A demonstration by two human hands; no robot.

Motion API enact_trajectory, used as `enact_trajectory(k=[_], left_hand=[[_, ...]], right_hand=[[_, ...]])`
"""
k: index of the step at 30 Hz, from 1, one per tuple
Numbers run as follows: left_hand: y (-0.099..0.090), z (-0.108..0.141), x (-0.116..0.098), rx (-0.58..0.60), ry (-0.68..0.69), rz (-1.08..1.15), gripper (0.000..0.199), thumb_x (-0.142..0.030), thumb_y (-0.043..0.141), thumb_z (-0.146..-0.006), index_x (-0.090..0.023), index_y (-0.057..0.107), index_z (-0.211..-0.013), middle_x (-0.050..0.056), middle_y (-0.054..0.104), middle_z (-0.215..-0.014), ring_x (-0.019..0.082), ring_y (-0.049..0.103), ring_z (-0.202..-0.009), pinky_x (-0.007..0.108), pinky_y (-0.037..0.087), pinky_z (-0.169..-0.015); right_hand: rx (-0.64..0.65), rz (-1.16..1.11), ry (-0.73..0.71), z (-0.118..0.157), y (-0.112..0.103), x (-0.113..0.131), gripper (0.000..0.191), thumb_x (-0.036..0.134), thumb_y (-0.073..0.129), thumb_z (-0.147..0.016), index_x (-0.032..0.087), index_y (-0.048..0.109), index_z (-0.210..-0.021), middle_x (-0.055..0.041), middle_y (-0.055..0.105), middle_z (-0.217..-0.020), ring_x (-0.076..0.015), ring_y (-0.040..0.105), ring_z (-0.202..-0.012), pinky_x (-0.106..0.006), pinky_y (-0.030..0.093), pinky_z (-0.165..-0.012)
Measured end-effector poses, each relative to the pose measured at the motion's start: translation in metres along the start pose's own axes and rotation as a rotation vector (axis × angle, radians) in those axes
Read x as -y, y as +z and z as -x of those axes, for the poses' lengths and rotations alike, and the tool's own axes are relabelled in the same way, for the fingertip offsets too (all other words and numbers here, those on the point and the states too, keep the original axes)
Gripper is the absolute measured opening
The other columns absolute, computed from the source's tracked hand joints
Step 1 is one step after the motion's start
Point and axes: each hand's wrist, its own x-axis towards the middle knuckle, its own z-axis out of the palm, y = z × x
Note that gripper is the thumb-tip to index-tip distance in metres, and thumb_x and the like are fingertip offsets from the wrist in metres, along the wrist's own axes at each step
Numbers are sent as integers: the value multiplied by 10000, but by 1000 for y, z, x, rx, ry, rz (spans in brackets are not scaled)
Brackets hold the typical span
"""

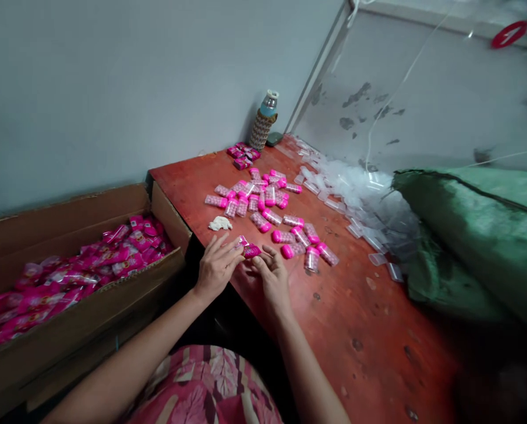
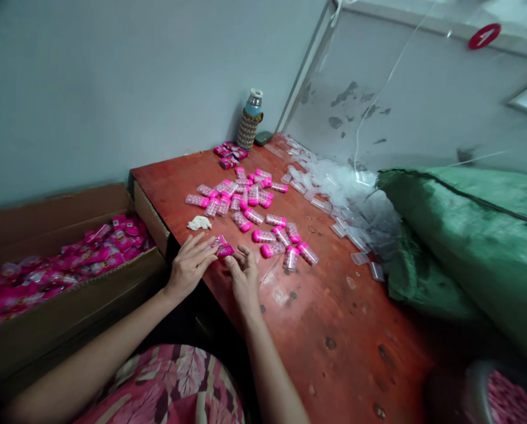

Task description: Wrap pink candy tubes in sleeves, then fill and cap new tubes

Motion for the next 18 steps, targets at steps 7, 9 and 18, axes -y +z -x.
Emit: enact_trajectory(k=[7,9,18], left_hand=[[-6,8,2,182,-348,154,283,-230,699,-658,-158,687,-932,84,699,-872,206,649,-819,258,527,-690],[-10,5,7,268,-438,156,290,-290,684,-677,-118,687,-911,107,696,-815,186,655,-711,260,533,-641],[-10,8,13,323,-537,329,182,-261,692,-678,-116,682,-788,94,672,-770,153,629,-670,277,542,-639]], right_hand=[[43,-6,28,-13,-3,7,345,272,691,-653,192,521,-942,77,521,-565,-84,497,-499,-201,391,-505],[87,47,39,-14,-6,9,341,263,705,-642,181,530,-923,81,505,-540,-81,484,-487,-195,374,-493],[166,55,21,-17,-4,9,323,272,712,-637,184,536,-892,75,514,-563,-79,480,-492,-203,387,-513]])
